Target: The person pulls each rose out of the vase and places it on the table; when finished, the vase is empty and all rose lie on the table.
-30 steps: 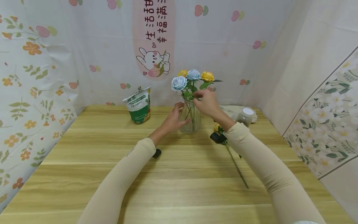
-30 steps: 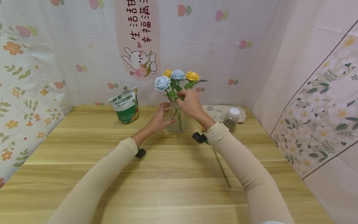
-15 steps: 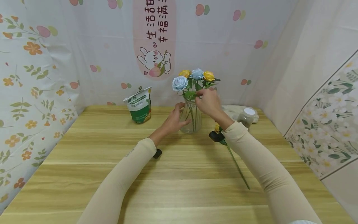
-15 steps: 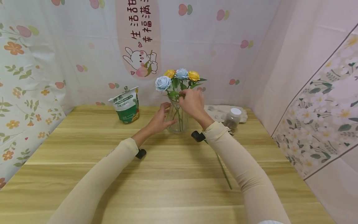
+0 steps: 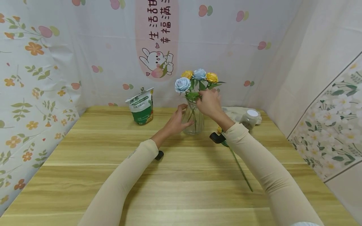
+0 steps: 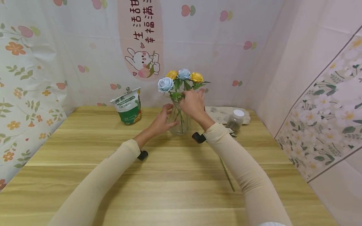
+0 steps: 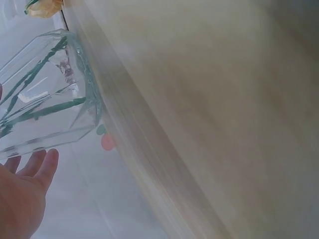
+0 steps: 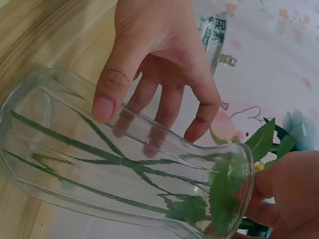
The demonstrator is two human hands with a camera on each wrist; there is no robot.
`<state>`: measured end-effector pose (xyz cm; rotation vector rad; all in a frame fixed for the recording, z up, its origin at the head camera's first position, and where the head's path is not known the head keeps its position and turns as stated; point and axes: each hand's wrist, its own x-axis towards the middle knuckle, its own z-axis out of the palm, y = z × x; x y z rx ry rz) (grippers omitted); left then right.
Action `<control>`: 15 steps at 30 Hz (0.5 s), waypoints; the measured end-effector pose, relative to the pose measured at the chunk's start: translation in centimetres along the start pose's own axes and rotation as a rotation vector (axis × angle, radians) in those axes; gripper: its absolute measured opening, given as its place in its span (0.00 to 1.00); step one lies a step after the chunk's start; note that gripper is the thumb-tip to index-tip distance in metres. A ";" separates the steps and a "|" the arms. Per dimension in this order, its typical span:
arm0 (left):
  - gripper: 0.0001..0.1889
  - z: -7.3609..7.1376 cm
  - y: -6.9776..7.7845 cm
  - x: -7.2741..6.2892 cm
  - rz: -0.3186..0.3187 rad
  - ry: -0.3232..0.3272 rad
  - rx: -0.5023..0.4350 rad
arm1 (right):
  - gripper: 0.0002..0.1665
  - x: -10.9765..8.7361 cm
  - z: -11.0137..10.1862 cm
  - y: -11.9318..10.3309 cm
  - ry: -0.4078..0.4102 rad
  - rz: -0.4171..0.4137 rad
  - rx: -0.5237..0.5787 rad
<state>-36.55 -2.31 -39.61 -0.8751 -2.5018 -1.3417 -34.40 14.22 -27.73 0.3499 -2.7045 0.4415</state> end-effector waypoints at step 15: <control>0.44 -0.1 0.1 0.0 -0.029 -0.009 0.011 | 0.13 0.0 0.9 1.4 0.198 0.043 0.457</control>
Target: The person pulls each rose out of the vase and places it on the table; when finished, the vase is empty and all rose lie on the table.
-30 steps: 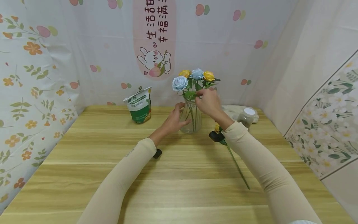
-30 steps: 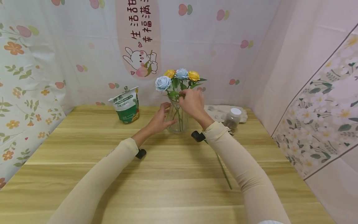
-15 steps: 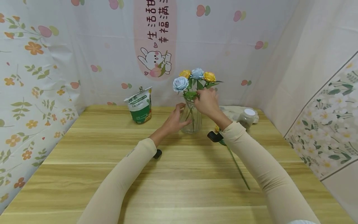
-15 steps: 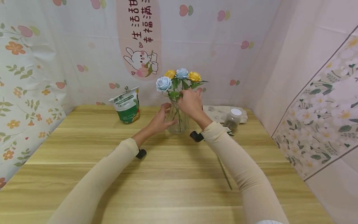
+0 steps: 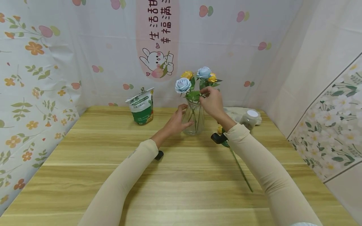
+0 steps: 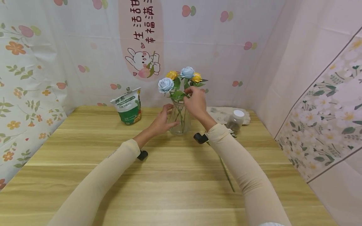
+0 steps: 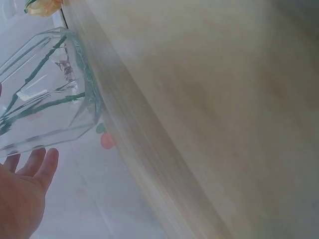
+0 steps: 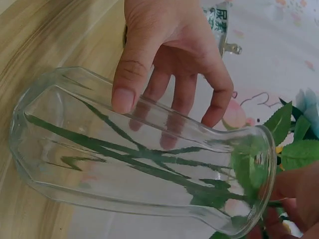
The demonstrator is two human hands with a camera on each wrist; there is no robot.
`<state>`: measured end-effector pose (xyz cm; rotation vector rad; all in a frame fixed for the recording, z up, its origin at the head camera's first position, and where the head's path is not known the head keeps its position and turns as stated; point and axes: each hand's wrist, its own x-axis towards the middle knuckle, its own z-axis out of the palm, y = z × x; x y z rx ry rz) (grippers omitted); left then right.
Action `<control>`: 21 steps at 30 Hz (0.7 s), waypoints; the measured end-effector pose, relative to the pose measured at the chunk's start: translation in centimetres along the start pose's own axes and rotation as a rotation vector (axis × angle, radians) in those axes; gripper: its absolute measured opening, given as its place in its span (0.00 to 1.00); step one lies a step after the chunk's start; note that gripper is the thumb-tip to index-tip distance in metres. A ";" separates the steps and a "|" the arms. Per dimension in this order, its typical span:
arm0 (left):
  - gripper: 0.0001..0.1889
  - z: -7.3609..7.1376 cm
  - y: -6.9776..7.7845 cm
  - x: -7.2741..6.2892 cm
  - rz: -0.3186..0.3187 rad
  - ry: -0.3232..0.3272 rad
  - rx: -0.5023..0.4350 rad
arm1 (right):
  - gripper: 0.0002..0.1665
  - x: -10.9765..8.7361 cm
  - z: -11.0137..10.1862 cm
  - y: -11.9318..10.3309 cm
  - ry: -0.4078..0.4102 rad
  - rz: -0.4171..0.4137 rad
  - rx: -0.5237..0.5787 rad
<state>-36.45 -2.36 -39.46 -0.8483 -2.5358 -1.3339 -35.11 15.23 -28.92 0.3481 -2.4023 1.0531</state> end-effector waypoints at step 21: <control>0.43 0.0 0.2 0.0 -0.005 0.000 -0.006 | 0.09 -0.1 -1.1 0.1 0.343 -0.235 0.294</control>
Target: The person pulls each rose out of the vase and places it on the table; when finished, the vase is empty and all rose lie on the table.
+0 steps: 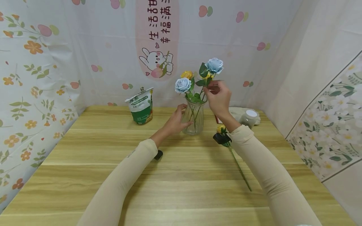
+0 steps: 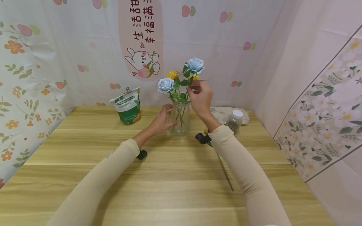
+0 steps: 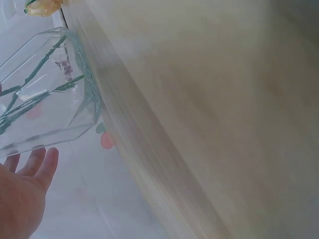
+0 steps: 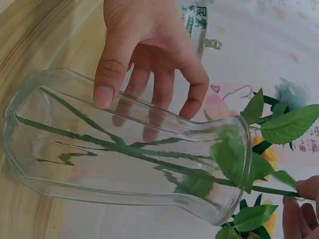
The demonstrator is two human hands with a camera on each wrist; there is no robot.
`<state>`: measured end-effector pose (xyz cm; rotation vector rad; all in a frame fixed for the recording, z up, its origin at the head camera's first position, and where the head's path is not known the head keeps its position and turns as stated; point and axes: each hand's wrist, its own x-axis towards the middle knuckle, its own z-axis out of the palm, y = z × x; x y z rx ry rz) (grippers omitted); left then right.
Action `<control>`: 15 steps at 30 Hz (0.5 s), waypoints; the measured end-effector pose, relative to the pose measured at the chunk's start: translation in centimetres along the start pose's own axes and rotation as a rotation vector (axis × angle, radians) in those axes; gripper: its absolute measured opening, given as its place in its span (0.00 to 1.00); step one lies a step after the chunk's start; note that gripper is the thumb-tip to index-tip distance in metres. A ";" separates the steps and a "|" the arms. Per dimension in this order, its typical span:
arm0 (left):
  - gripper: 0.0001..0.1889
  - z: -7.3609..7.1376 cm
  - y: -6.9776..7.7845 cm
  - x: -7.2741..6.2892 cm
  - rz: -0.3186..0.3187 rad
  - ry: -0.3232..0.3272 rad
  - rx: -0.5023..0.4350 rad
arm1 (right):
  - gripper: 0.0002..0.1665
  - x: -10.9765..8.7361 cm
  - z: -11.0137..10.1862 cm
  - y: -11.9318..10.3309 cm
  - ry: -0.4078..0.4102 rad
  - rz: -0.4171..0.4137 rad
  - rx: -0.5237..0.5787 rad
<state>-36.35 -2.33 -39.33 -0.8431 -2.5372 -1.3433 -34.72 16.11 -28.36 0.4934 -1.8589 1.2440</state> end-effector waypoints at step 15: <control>0.42 0.1 0.1 -0.2 0.010 0.008 -0.008 | 0.07 -0.6 -1.5 -3.1 -0.013 0.092 0.091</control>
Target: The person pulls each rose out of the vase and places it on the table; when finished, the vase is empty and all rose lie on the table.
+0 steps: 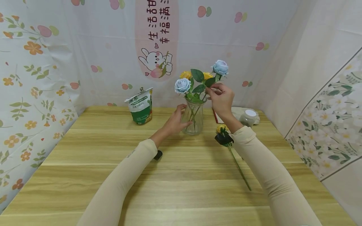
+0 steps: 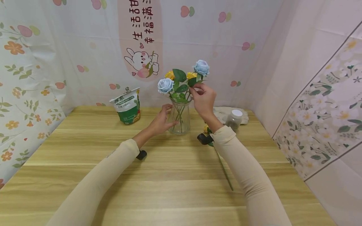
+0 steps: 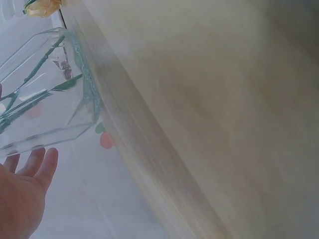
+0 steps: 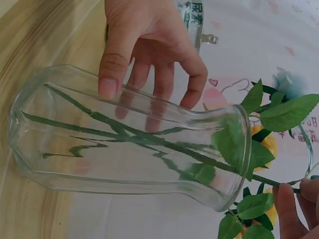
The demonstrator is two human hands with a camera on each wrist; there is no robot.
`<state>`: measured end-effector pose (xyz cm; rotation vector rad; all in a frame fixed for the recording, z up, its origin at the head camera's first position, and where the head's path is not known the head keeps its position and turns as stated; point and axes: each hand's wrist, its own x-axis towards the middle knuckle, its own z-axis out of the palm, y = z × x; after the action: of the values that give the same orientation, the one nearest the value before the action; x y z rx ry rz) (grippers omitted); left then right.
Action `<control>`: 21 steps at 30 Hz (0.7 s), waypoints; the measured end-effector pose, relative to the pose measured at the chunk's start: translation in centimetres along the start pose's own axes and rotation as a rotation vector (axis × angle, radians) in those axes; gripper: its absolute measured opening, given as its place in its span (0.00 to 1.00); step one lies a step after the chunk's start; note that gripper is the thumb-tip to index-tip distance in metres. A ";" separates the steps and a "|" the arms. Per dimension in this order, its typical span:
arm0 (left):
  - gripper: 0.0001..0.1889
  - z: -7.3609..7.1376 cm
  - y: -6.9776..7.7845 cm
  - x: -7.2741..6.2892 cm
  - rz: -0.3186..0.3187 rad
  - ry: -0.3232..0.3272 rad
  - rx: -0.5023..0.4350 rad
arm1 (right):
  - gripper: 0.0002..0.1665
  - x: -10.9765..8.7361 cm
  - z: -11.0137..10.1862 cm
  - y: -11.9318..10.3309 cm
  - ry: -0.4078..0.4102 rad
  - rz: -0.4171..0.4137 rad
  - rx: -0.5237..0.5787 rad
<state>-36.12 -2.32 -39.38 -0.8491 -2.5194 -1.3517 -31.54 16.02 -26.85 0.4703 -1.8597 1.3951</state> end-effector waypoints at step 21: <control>0.42 0.0 0.1 0.0 -0.016 -0.003 0.007 | 0.16 0.9 -0.9 2.8 0.052 -0.004 0.160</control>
<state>-36.09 -2.23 -39.33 -0.8318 -2.5377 -1.3466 -33.70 17.89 -27.91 0.5126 -1.7128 1.5458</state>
